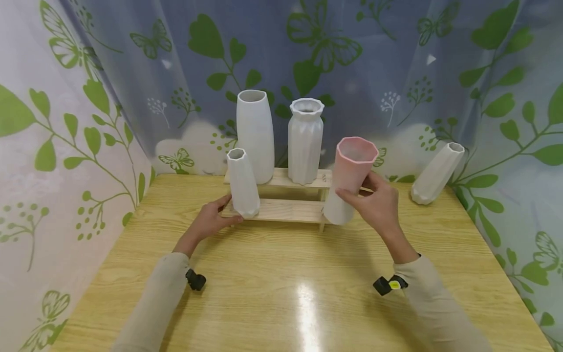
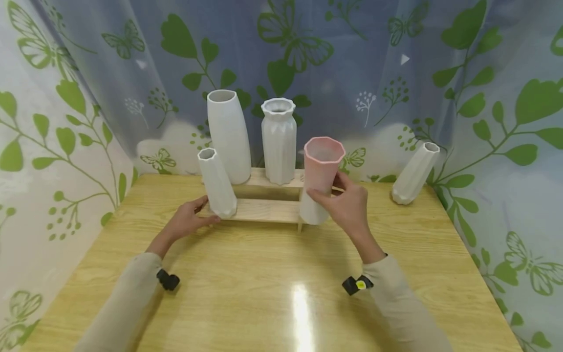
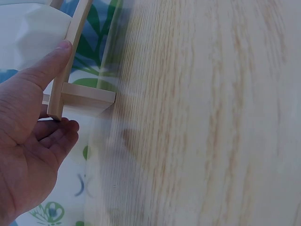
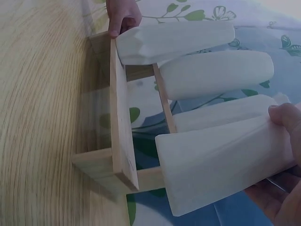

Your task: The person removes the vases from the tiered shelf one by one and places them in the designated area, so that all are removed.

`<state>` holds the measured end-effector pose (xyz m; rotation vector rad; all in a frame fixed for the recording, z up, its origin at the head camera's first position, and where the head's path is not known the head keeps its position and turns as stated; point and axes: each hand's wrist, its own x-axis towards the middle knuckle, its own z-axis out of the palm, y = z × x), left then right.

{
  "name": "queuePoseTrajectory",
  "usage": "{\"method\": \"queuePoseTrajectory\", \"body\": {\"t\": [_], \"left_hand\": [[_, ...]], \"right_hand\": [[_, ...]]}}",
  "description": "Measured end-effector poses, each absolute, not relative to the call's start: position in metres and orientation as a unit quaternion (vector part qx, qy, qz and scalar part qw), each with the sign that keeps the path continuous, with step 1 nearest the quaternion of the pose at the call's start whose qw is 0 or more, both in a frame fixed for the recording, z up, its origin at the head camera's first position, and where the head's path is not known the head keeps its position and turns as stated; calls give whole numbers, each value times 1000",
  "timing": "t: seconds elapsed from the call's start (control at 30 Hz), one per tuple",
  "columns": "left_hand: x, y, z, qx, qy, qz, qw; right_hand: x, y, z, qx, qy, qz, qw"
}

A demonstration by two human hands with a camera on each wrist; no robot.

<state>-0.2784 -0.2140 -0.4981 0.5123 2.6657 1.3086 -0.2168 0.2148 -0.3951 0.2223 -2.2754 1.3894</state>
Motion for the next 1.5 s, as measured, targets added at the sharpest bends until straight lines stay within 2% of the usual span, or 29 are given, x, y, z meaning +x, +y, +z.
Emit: {"method": "queuePoseTrajectory", "body": {"t": [0.37,0.7,1.07,1.5], "left_hand": [[-277,-213,-494,171,884,430,68],[-276,-212,-494,169,881,437,71],[-276,-212,-494,174,880,436,71],[-275,-213,-493,165,882,434,77]], "right_hand": [[-225,237,-402,42,-830,510,221],[-233,255,-408,35,-832,496,245],[-243,276,-408,6,-848,473,240],[-262,309,-411,-6,-861,428,274]]}}
